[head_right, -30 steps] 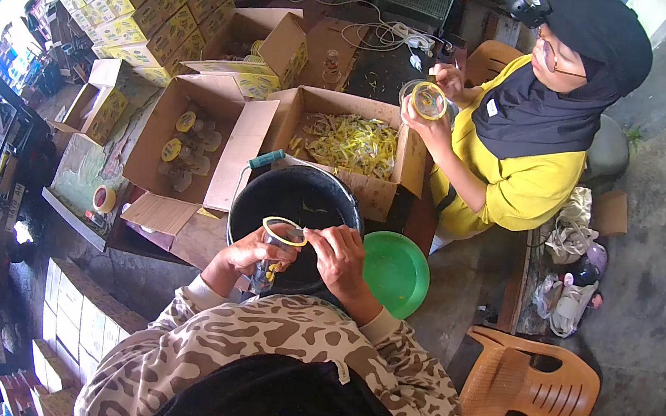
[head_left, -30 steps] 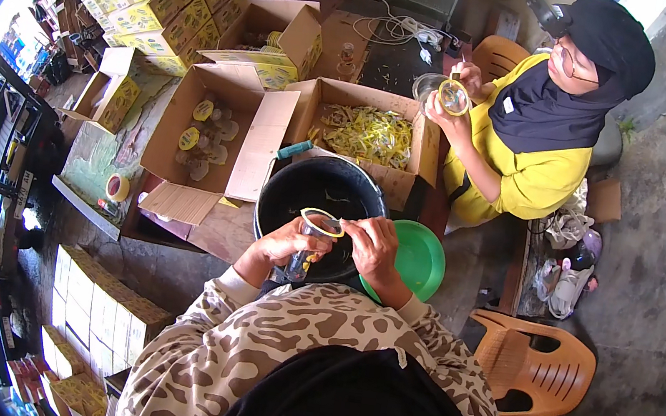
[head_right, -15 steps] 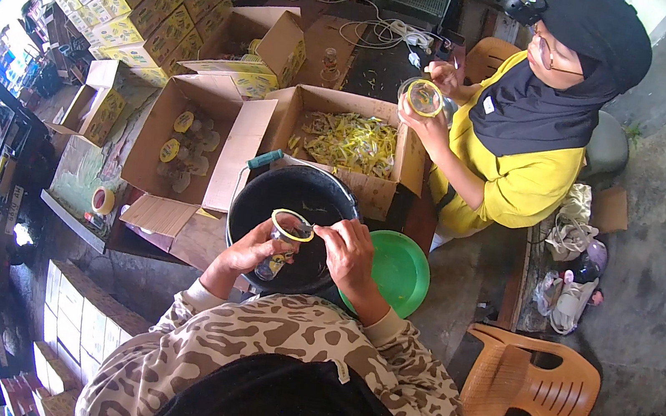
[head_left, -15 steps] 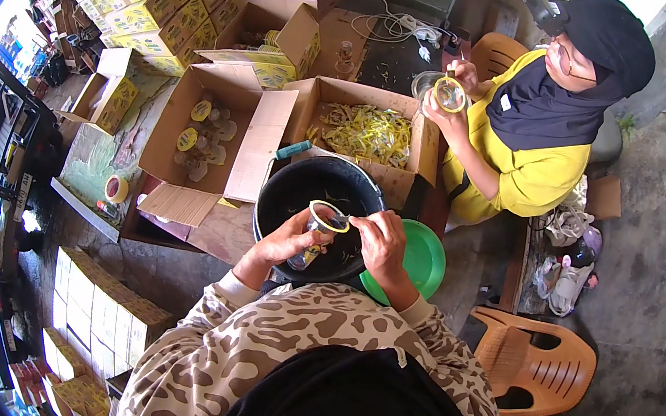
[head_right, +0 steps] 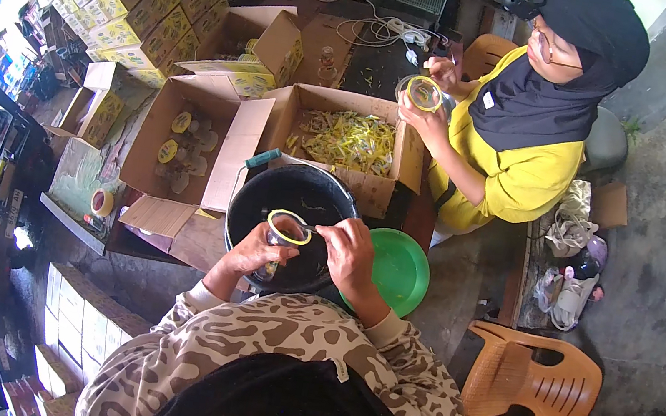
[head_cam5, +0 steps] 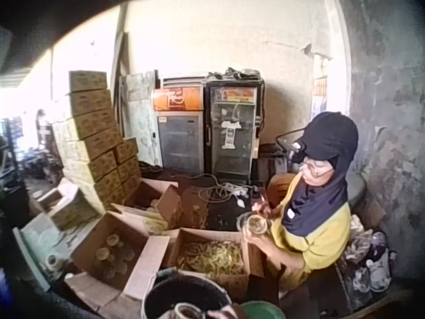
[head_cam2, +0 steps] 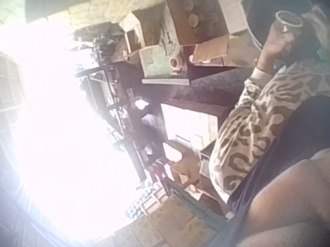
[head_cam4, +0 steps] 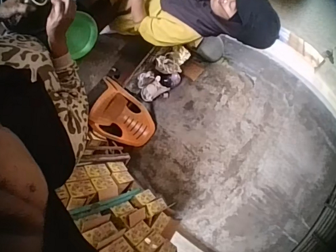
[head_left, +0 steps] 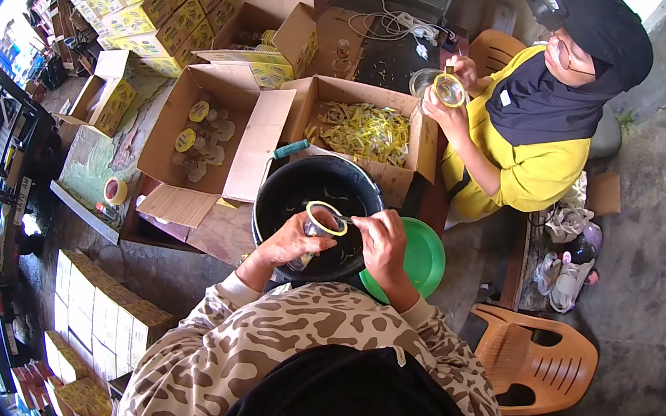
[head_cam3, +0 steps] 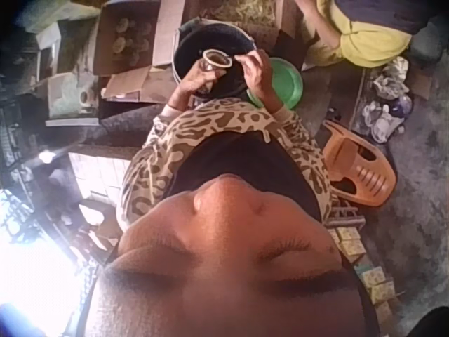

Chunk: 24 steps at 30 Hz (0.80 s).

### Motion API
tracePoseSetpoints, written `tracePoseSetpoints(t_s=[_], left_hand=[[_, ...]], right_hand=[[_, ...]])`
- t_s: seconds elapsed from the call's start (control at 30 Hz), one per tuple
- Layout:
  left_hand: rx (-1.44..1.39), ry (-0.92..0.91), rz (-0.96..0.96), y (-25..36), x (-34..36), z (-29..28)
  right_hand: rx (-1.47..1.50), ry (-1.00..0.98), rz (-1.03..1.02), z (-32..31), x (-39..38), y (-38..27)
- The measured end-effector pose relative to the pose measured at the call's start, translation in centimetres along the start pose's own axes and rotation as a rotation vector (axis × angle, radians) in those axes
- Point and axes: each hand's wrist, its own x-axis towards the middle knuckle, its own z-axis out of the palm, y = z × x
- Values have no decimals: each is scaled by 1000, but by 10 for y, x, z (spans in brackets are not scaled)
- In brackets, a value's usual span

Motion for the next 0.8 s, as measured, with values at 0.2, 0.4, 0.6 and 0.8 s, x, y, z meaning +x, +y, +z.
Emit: tracePoseSetpoints(t_s=[0.2, 0.4, 0.6, 0.8], left_hand=[[165, 43, 56, 6, 0, -6], [96, -10, -46, 13, -2, -2], [5, -63, -113, 8, -5, -5], [-266, -167, -110, -15, -1, -18]], right_hand=[[-59, -8, -49, -12, 3, -7], [-153, -22, -129, -8, -3, -4], [-182, -41, -162, -6, -5, -6], [-200, -79, -181, -1, -10, -4]])
